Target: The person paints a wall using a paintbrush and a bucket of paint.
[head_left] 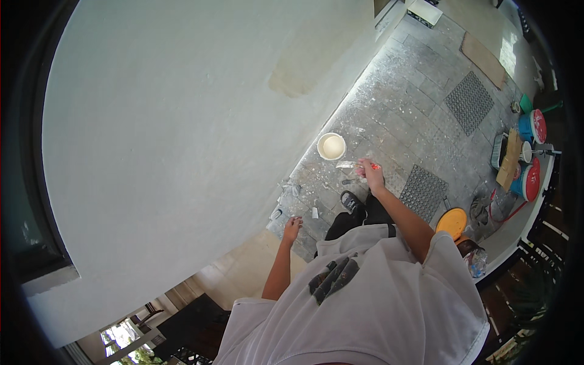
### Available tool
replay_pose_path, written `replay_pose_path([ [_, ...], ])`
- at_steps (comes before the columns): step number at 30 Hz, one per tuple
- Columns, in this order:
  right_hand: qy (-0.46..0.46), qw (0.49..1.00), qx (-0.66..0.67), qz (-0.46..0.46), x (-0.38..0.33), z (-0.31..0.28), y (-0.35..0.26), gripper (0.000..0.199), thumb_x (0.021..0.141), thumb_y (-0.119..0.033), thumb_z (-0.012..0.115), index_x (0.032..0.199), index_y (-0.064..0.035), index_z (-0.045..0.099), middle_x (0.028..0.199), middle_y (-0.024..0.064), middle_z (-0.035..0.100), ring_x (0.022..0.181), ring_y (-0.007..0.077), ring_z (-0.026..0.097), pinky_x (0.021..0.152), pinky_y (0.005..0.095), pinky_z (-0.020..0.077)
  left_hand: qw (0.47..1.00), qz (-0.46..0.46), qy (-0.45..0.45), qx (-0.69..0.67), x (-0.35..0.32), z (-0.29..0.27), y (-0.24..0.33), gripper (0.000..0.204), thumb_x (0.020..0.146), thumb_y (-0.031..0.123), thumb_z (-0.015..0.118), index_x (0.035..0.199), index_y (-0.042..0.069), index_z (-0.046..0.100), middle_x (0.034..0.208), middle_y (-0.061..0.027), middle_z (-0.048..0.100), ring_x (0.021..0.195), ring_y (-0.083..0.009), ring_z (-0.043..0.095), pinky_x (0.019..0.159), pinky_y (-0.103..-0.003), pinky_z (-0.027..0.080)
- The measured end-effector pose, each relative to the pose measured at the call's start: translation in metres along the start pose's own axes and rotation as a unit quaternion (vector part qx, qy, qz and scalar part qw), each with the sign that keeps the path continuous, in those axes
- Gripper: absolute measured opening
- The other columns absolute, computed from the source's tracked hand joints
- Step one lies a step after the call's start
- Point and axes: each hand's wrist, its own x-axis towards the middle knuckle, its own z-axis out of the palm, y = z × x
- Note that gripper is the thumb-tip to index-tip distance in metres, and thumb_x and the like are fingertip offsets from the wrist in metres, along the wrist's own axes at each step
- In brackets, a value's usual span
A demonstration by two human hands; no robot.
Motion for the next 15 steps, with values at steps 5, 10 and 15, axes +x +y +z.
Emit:
replay_pose_path([
  [5,-0.055,0.995,0.070,-0.032,0.022,0.052,-0.052,0.030,0.091,-0.028,0.057,0.103,-0.0015,0.066,0.080,0.0087,0.069,0.068,0.0105,0.063,0.063,0.0207,0.0485,0.998,0.041,-0.037,0.044,0.013,0.027,0.059,0.035,0.095,0.034,0.045,0.119,0.011,0.056,0.108,-0.0039,0.064,0.097,-0.0158,0.059,0.076,-0.030,0.043],
  [10,-0.066,0.986,0.144,-0.044,0.040,0.105,-0.084,0.030,0.092,-0.025,0.059,0.104,0.0012,0.065,0.085,0.0098,0.069,0.072,0.0107,0.064,0.066,0.0218,0.0493,0.995,0.042,-0.032,0.083,0.003,0.010,0.080,0.037,0.095,0.036,0.046,0.120,0.011,0.056,0.113,-0.0053,0.063,0.100,-0.0176,0.058,0.082,-0.033,0.042],
  [15,-0.078,0.972,0.175,-0.136,0.104,0.137,-0.078,0.028,0.094,-0.021,0.056,0.107,0.0033,0.061,0.085,0.0093,0.069,0.074,0.0102,0.064,0.067,0.0228,0.0496,0.979,-0.010,-0.084,0.188,0.030,-0.028,0.091,0.034,0.095,0.031,0.050,0.114,0.004,0.058,0.108,-0.0060,0.063,0.099,-0.0154,0.058,0.080,-0.028,0.044],
])
